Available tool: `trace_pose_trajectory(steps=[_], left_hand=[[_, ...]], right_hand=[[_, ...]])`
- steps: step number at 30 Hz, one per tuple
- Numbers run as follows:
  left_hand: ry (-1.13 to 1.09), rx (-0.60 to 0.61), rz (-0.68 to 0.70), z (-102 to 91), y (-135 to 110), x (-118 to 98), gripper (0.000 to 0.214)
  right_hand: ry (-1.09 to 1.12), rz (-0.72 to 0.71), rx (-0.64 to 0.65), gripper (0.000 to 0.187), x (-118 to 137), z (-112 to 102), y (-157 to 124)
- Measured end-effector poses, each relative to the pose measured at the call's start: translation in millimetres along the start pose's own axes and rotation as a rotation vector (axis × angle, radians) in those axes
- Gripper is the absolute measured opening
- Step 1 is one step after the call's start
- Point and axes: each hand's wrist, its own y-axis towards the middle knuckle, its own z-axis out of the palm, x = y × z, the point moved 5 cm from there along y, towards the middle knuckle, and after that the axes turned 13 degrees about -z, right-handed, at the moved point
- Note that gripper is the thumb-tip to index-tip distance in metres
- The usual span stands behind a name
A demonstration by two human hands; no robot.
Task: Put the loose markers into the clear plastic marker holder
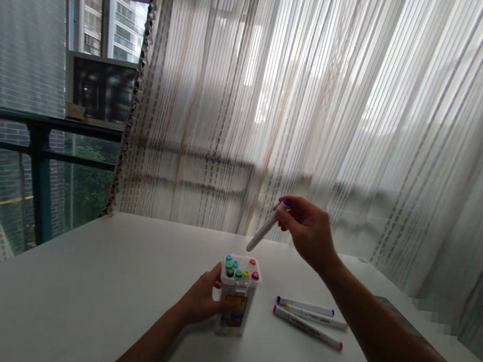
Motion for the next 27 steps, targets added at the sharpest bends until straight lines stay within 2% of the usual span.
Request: trace_pose_trajectory(steps=[4,7,10,15,17,22,27], left_hand=[[0.014,-0.015,0.024,0.2,1,3,0.056],[0.041,-0.039,-0.014,-0.8,2,6,0.055],[0.037,-0.042,-0.025,-1.4,2,7,0.055],[-0.009,-0.014,0.017,-1.3,1,2,0.053],[-0.019,-0.004,0.017,-0.8,1,2,0.053],[0.010,-0.016,0.026,-0.4,1,2,0.053],[0.031,-0.021,0.050,-0.2,2,1,0.054]], right_hand=[[0.065,0.057,0.076,0.015,-11,35,-13],[-0.011,0.080,0.140,0.012,-23,50,-19],[-0.113,0.041,0.156,0.012,-22,47,-16],[-0.256,-0.046,0.074,0.015,-2,24,-1],[-0.321,-0.070,0.104,0.016,4,23,1],[-0.408,-0.055,0.289,0.022,-1,45,-15],[-0.488,0.011,0.570,0.026,-18,74,-37]])
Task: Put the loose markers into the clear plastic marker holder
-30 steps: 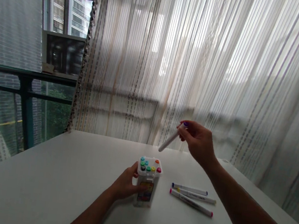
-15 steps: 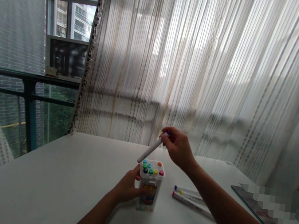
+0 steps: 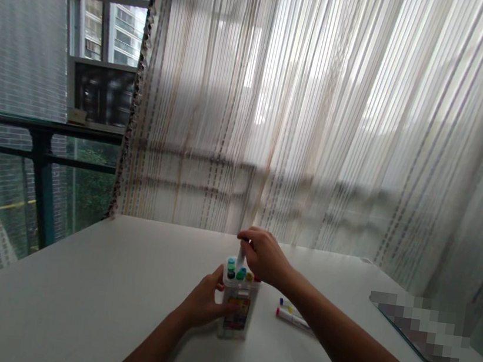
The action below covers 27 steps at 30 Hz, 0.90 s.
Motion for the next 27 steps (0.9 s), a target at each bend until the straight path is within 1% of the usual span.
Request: trace_pose_trajectory(steps=[2,4,7,12,16,18,20,22,23,25,27], left_hand=[[0.005,-0.008,0.001,0.0,0,0,0.055],[0.003,-0.004,0.002,0.6,0,0,0.054],[-0.003,0.005,0.006,1.0,0,-1,0.055],[0.012,-0.001,0.015,0.4,0,-3,0.055],[0.000,-0.001,-0.007,0.3,1,1,0.057],[-0.011,0.005,-0.007,0.6,1,1,0.056],[-0.016,0.011,-0.012,0.8,1,0,0.054],[-0.022,0.013,-0.026,0.8,0,-1,0.054],[-0.024,0.012,-0.033,0.7,-1,-2,0.054],[-0.021,0.011,-0.041,0.6,-2,-4,0.053],[-0.012,0.009,-0.046,0.6,-2,-5,0.052]], right_hand=[[-0.017,0.006,0.111,0.027,0,11,-1],[-0.031,0.023,0.191,0.027,-1,17,-3],[-0.065,0.054,0.244,0.026,-1,19,-4],[-0.114,0.040,0.260,0.023,-1,23,-4],[-0.063,0.010,0.236,0.026,-1,23,-5],[-0.020,0.002,0.172,0.025,-4,17,-6],[0.018,0.008,0.078,0.024,-10,6,-7],[0.031,0.046,0.002,0.023,-21,-6,-11],[0.024,0.079,-0.015,0.022,-28,-11,-14],[-0.017,0.155,0.016,0.022,-46,-14,-24],[-0.082,0.215,0.138,0.022,-64,-8,-39]])
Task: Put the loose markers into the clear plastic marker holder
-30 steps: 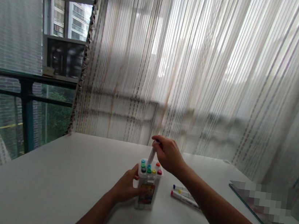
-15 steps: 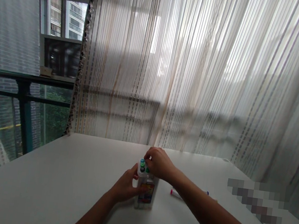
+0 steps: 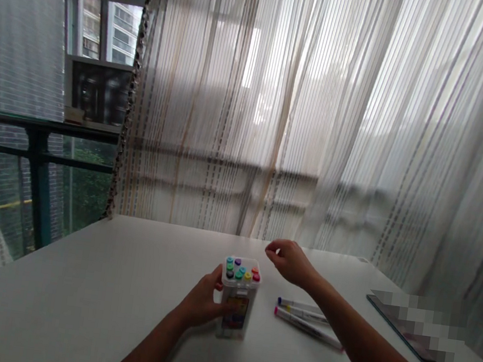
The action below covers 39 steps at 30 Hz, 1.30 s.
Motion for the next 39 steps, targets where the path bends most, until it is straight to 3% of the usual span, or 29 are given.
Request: trace_pose_trajectory(steps=[4,7,13,19,21,23,26,29,30,32,34,39], left_hand=[[0.015,-0.004,-0.005,0.1,1,2,0.055],[0.026,-0.004,0.002,-0.1,1,4,0.052],[0.019,0.003,0.008,-0.4,1,5,0.056],[0.010,0.004,-0.011,-0.4,0,4,0.055],[0.009,0.003,-0.003,-1.4,0,2,0.054],[0.011,0.000,0.003,-2.4,0,1,0.053],[0.015,-0.004,-0.007,-2.7,1,2,0.052],[0.019,-0.010,-0.015,-1.8,2,6,0.053],[0.015,-0.009,-0.014,-1.4,2,7,0.053],[-0.002,-0.004,-0.012,-1.0,3,8,0.054],[-0.020,0.001,-0.011,-1.2,3,7,0.054],[-0.041,0.015,0.012,-1.7,2,3,0.056]], right_hand=[[-0.197,0.104,0.321,0.022,-41,34,-27],[-0.279,0.166,0.454,0.030,-60,56,-46],[-0.328,0.168,0.509,0.028,-61,75,-59],[-0.387,0.114,0.514,0.029,-59,81,-56],[-0.404,0.083,0.472,0.027,-59,73,-50],[-0.397,0.035,0.347,0.022,-55,54,-40],[-0.249,-0.055,-0.024,0.018,-35,3,-23],[0.122,-0.107,-0.478,0.015,-8,-55,-16],[0.256,-0.150,-0.570,0.017,3,-70,-15],[0.440,-0.234,-0.645,0.020,27,-86,-13],[0.528,-0.298,-0.632,0.019,47,-88,-10],[0.508,-0.284,-0.480,0.010,63,-57,1]])
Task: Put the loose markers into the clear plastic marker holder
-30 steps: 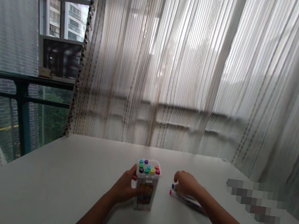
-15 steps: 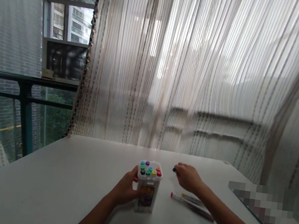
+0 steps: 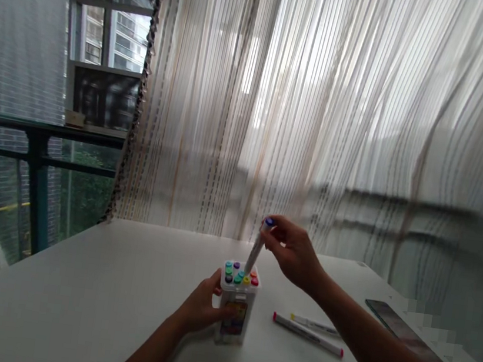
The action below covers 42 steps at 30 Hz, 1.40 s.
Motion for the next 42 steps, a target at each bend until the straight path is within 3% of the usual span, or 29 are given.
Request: trace_pose_trajectory(steps=[6,11,15,23,29,37,42], left_hand=[[0.026,-0.010,0.008,0.2,-1,-1,0.061],[0.061,-0.020,0.007,0.6,-1,0,0.058],[0.056,-0.016,0.020,1.0,0,1,0.057],[0.064,-0.028,0.034,2.3,1,2,0.055],[0.060,-0.013,0.024,1.8,-1,0,0.054],[0.040,-0.004,0.007,2.1,-1,-1,0.059],[0.047,0.000,0.010,2.2,-2,-2,0.054]], right_hand=[[0.011,0.093,0.103,0.016,-23,24,-10],[-0.062,0.165,0.164,0.003,-35,38,-24],[-0.162,0.200,0.249,0.004,-36,45,-35],[-0.325,0.213,0.376,0.003,-40,47,-46],[-0.310,0.183,0.397,0.021,-42,50,-52],[-0.220,0.181,0.322,0.023,-39,31,-44],[-0.184,0.176,0.423,0.022,-37,30,-47]])
